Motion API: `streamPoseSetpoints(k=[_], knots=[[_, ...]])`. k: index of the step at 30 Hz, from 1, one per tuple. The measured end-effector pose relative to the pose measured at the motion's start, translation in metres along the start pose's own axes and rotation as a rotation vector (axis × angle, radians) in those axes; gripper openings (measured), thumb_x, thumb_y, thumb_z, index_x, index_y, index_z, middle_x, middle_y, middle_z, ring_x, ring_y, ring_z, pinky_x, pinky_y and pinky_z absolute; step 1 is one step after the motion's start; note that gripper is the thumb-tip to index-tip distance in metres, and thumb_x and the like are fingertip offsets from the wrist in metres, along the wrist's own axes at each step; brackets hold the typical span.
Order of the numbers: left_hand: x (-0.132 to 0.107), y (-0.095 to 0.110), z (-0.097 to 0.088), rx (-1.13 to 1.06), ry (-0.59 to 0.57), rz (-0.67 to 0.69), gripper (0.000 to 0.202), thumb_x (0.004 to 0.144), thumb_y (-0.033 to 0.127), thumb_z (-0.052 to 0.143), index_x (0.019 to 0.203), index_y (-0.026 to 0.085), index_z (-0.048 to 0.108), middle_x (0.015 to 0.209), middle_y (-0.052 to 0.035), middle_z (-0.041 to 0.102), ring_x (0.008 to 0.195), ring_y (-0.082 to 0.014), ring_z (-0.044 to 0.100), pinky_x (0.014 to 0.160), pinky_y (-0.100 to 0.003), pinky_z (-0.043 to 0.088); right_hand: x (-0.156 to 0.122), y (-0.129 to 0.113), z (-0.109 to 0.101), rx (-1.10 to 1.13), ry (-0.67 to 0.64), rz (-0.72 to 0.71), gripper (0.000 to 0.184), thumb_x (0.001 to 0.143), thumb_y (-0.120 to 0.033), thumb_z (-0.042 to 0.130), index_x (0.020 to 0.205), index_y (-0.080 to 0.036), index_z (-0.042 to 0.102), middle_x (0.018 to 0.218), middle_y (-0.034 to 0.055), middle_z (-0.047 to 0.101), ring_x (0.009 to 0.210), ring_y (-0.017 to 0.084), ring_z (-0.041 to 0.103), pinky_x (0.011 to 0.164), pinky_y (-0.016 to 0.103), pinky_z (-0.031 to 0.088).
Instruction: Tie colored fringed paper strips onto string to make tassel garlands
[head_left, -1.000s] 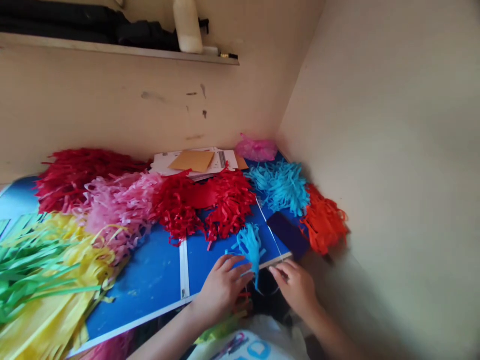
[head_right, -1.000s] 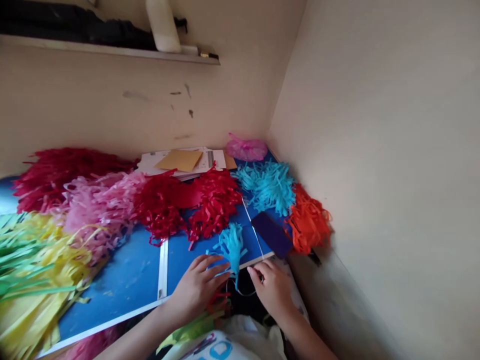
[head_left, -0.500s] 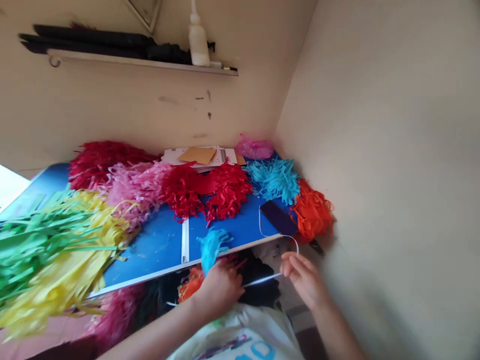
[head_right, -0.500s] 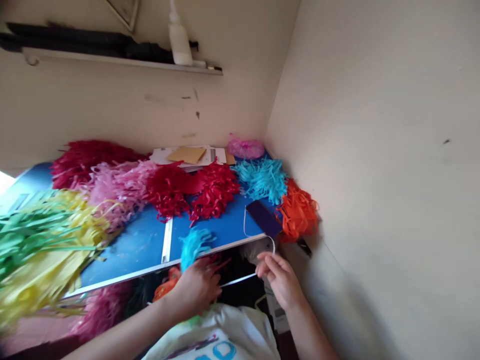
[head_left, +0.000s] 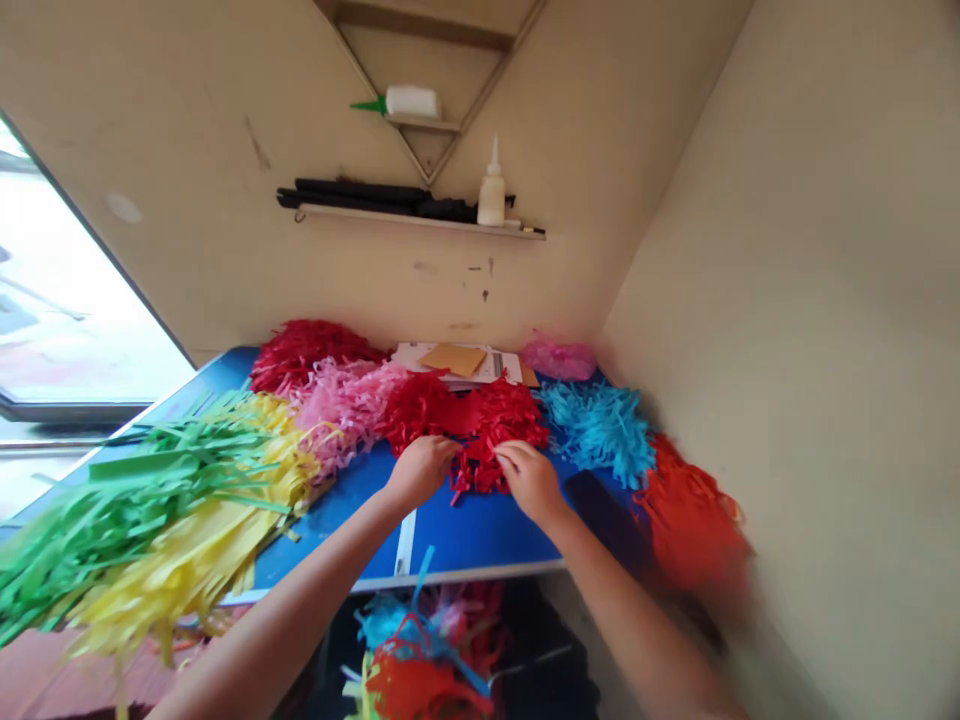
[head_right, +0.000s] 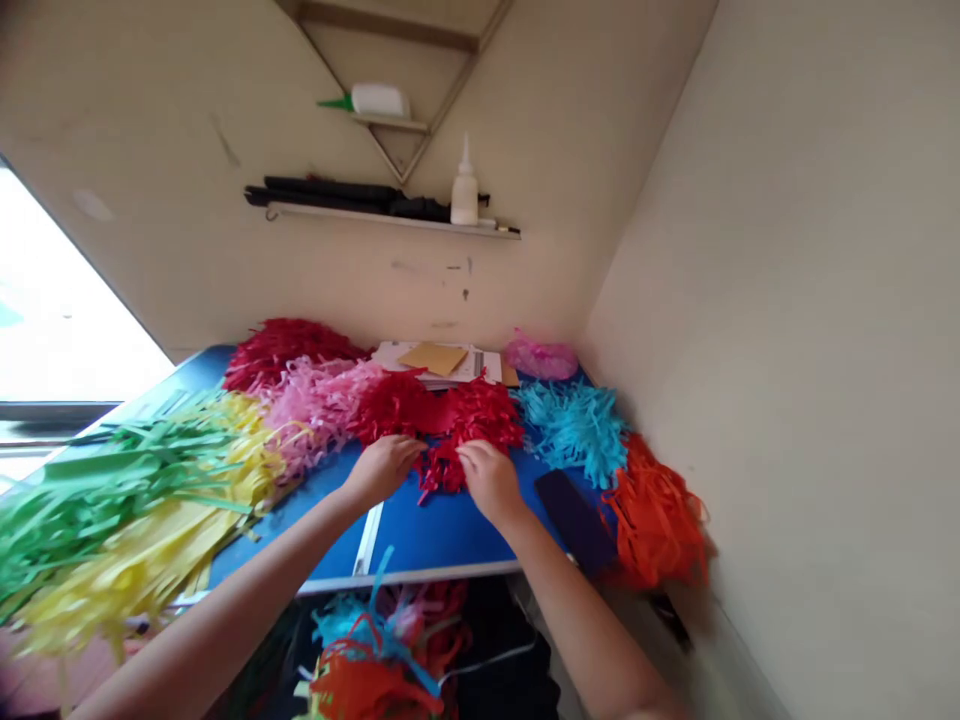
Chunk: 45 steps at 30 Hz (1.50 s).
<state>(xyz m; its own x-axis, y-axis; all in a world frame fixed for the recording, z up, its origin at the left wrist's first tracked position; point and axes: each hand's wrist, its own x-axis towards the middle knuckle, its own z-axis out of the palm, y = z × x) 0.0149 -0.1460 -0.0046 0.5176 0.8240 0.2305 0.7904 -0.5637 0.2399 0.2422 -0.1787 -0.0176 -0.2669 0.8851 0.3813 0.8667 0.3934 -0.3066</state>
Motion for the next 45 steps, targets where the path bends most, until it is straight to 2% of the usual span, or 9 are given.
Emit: streamPoseSetpoints(k=[3,6,12,19,24,30,37,41,45], knots=[[0.059,-0.033,0.014,0.076,-0.014,-0.036,0.031,0.088,0.016,0.05,0.114,0.018,0.068,0.114,-0.0128,0.07,0.109,-0.0238,0.063,0.098,-0.035,0.044,0.088,-0.004,0.038,-0.044,-0.122,-0.117,0.035,0.093,-0.012,0.043,0.121,-0.017,0.064,0.124,0.0098,0.065,0.114,0.018,0.058,0.1,0.03,0.042],[0.071,-0.063,0.032,0.141,-0.031,-0.093,0.032,0.085,0.021,0.057,0.115,0.014,0.067,0.118,-0.0174,0.067,0.111,-0.0298,0.061,0.094,-0.041,0.046,0.121,0.019,0.06,-0.109,-0.244,-0.168,0.023,0.085,-0.013,0.058,0.104,-0.013,0.072,0.107,0.0128,0.072,0.106,0.023,0.062,0.096,0.034,0.041],[0.064,-0.075,0.044,0.151,-0.012,-0.085,0.031,0.09,0.037,0.053,0.109,0.018,0.069,0.117,-0.0147,0.067,0.115,-0.0308,0.054,0.099,-0.046,0.038,0.12,0.057,0.074,-0.15,-0.317,-0.14,0.024,0.095,-0.019,0.049,0.101,-0.021,0.073,0.106,0.008,0.073,0.104,0.02,0.061,0.093,0.036,0.034],[0.108,-0.062,0.038,0.106,0.001,0.004,0.028,0.087,0.041,0.058,0.103,0.023,0.071,0.104,-0.0096,0.071,0.108,-0.0293,0.053,0.097,-0.046,0.033,0.142,0.065,0.063,-0.127,-0.273,-0.049,0.015,0.089,-0.025,0.059,0.092,-0.023,0.074,0.099,0.0042,0.074,0.098,0.02,0.062,0.086,0.034,0.036],[0.129,-0.072,0.041,0.051,-0.038,-0.017,0.015,0.084,0.022,0.057,0.089,0.019,0.07,0.094,-0.0093,0.07,0.096,-0.0244,0.06,0.086,-0.037,0.04,0.117,0.033,0.057,-0.14,-0.258,-0.061,0.027,0.097,-0.026,0.045,0.109,-0.02,0.068,0.11,0.011,0.069,0.103,0.024,0.06,0.091,0.038,0.037],[0.143,-0.074,0.041,-0.001,-0.035,-0.057,0.013,0.077,0.014,0.06,0.085,0.017,0.071,0.087,-0.0124,0.071,0.097,-0.0269,0.063,0.09,-0.039,0.041,0.102,-0.024,0.089,-0.244,-0.365,-0.009,0.032,0.092,-0.027,0.052,0.11,-0.005,0.067,0.107,0.0224,0.067,0.099,0.031,0.062,0.085,0.04,0.043],[0.166,-0.102,-0.013,-0.111,0.347,-0.411,0.038,0.072,0.007,0.049,0.102,0.016,0.072,0.094,-0.0085,0.075,0.086,-0.021,0.068,0.076,-0.029,0.05,0.111,-0.027,0.097,-0.303,-0.362,0.095,0.052,0.089,-0.045,0.058,0.117,-0.002,0.064,0.116,0.0278,0.064,0.111,0.037,0.057,0.102,0.05,0.03],[0.15,-0.132,-0.076,-0.147,0.665,-0.604,0.044,0.072,0.007,0.042,0.109,0.003,0.067,0.085,-0.0096,0.074,0.069,-0.0182,0.067,0.063,-0.027,0.053,0.112,-0.018,0.09,-0.25,-0.338,0.086,0.051,0.09,-0.046,0.056,0.117,-0.005,0.064,0.116,0.0247,0.065,0.113,0.033,0.056,0.104,0.048,0.026],[0.098,-0.133,-0.155,-0.057,0.969,-0.627,0.046,0.082,0.008,0.038,0.124,0.006,0.058,0.114,-0.009,0.068,0.101,-0.0206,0.064,0.085,-0.034,0.052,0.122,-0.012,0.074,-0.175,-0.332,0.1,0.041,0.088,-0.043,0.061,0.107,-0.008,0.07,0.11,0.0226,0.068,0.11,0.033,0.058,0.104,0.048,0.028]])
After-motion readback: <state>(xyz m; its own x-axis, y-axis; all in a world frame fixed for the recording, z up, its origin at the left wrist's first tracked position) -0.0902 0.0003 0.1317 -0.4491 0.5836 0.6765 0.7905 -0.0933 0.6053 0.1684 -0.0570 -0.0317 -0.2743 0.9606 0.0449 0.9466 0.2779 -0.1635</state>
